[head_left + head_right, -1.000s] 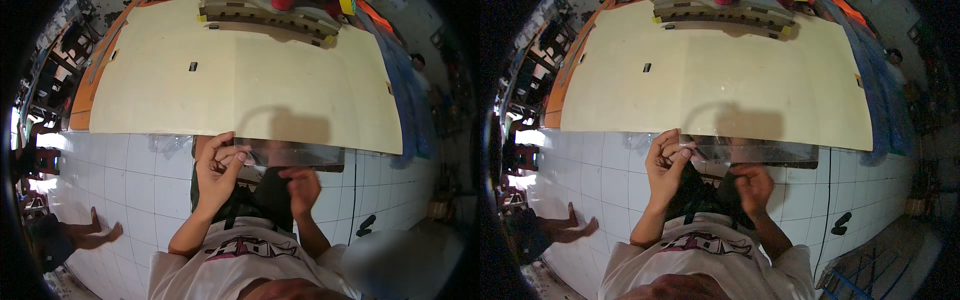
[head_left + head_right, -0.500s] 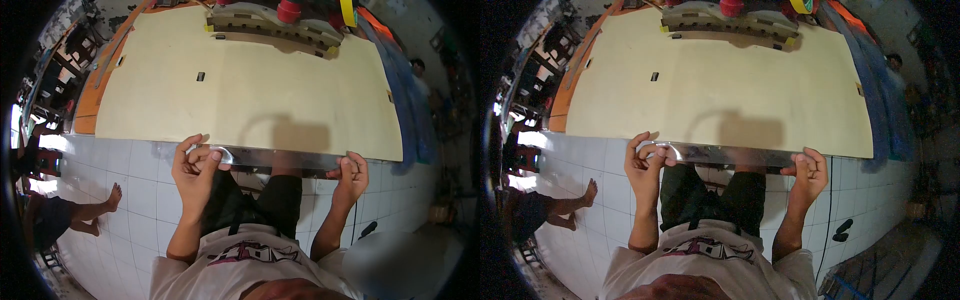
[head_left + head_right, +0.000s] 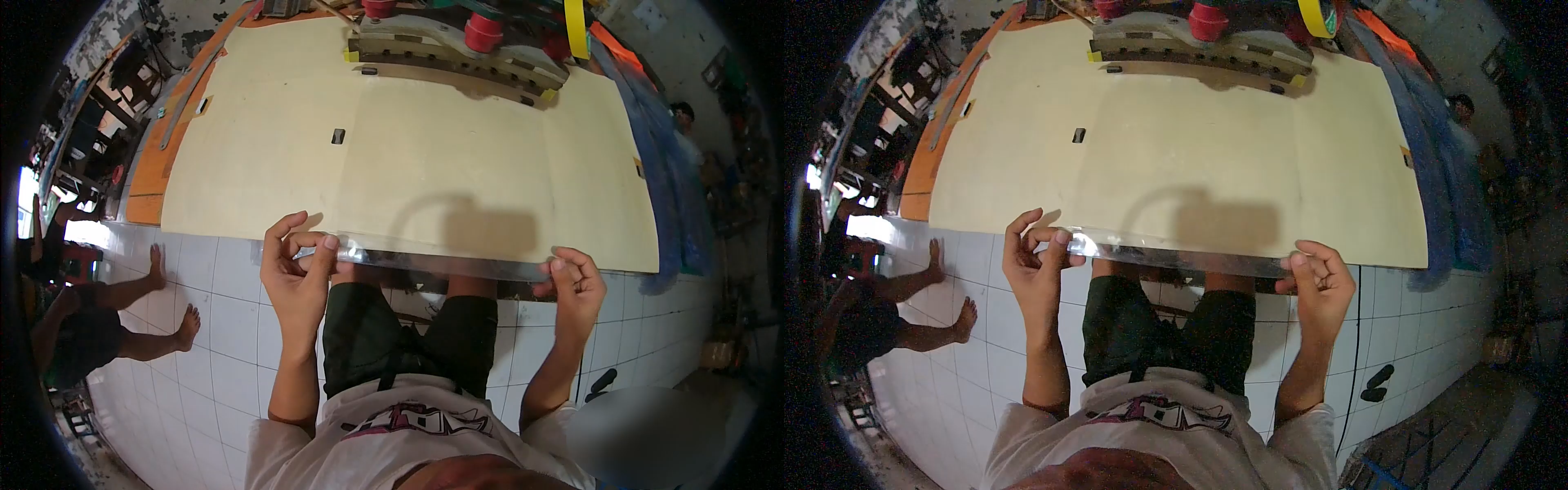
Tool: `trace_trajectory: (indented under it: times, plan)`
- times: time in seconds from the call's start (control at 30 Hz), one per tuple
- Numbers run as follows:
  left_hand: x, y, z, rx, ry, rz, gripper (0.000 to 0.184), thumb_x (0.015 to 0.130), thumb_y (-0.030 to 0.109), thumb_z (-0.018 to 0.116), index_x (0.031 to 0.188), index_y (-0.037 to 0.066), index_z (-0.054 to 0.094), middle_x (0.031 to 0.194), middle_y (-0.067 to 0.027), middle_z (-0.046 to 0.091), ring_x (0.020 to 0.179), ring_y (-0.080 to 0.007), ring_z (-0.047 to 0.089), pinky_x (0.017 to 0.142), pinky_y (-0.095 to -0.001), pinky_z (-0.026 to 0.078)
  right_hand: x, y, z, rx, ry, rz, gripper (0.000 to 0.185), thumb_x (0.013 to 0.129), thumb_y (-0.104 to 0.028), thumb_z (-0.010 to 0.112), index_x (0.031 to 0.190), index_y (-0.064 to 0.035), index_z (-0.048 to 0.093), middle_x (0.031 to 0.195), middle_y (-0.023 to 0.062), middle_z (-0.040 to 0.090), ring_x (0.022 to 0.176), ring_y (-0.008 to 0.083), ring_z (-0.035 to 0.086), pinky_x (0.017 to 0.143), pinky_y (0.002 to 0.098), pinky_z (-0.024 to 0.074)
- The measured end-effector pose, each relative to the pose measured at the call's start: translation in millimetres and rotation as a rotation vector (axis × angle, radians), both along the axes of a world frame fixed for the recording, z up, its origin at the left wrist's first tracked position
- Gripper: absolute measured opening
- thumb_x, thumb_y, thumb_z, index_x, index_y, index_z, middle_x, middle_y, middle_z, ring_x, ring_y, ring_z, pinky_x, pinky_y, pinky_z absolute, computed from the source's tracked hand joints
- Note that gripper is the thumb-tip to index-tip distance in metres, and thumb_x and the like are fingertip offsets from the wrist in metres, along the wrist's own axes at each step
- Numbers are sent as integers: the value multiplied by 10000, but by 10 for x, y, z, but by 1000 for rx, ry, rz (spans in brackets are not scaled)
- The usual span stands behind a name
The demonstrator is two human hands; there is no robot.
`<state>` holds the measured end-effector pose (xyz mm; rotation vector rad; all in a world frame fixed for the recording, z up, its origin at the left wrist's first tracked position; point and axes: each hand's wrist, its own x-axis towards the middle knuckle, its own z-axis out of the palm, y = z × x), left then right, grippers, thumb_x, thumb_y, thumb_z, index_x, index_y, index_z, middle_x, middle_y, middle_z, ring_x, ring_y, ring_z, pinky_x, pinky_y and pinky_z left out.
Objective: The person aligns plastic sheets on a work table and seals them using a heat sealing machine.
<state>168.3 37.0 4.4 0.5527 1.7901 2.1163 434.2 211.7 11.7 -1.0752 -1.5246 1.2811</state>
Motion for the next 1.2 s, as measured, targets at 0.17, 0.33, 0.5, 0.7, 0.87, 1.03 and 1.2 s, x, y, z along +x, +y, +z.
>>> trace_trajectory:
  times: [0.17, 0.33, 0.5, 0.7, 0.87, 1.03, 1.2]
  plan:
    - [-251, 23, 113, -233, 405, 59, 267, 862, 49, 702, 1101, -17, 604, 763, -71, 638, 623, -107, 601, 553, -224, 477, 192, 391, 223, -54, -63, 241, 306, 946, -174, 640, 1165, 36, 599, 822, 111, 693, 610, 118, 642, 537, 238, 546]
    - [-897, 562, 561, -423, 941, -244, 206, 893, 100, 671, 1063, -13, 648, 749, -85, 620, 660, -123, 581, 611, -279, 475, -94, 955, 514, -204, -245, 481, 344, 958, -249, 621, 1201, -7, 587, 890, 92, 675, 627, 96, 638, 559, 217, 540]
    - [-1749, 1403, 559, -497, 1144, -638, 217, 906, 111, 611, 1070, -20, 664, 747, -110, 626, 633, -158, 560, 601, -288, 467, -568, 1647, 527, -232, -271, 578, 269, 953, -205, 624, 1147, -20, 611, 844, 53, 649, 613, 81, 625, 554, 195, 528]
    - [-2063, 1658, 202, -233, 1240, -698, 291, 889, 158, 564, 1095, -1, 695, 802, -147, 621, 702, -236, 574, 654, -363, 472, -868, 2091, 421, -183, -240, 570, 181, 927, -74, 628, 1094, -7, 637, 816, 41, 645, 559, 65, 590, 499, 192, 484]
    - [-1988, 1582, 316, -370, 1259, -757, 319, 892, 185, 575, 1127, 13, 705, 712, -139, 551, 648, -261, 530, 622, -395, 446, -874, 2076, 366, -132, -288, 546, 172, 900, -60, 666, 1059, 4, 657, 780, 20, 651, 553, 58, 573, 492, 194, 469]
    - [-2029, 1567, 270, -326, 1243, -724, 262, 869, 203, 627, 1043, 48, 747, 693, -116, 568, 615, -263, 559, 601, -384, 461, -942, 1943, 380, -110, -350, 480, 172, 893, -65, 680, 1048, 6, 665, 760, 4, 652, 532, 39, 538, 461, 179, 412]
    - [-2068, 1562, 270, -341, 1229, -745, 309, 916, 233, 587, 1074, 6, 725, 656, -131, 528, 637, -254, 526, 608, -390, 442, -977, 1899, 372, -35, -372, 411, 171, 889, -105, 696, 1031, -11, 677, 746, -6, 645, 526, 31, 520, 447, 179, 397]
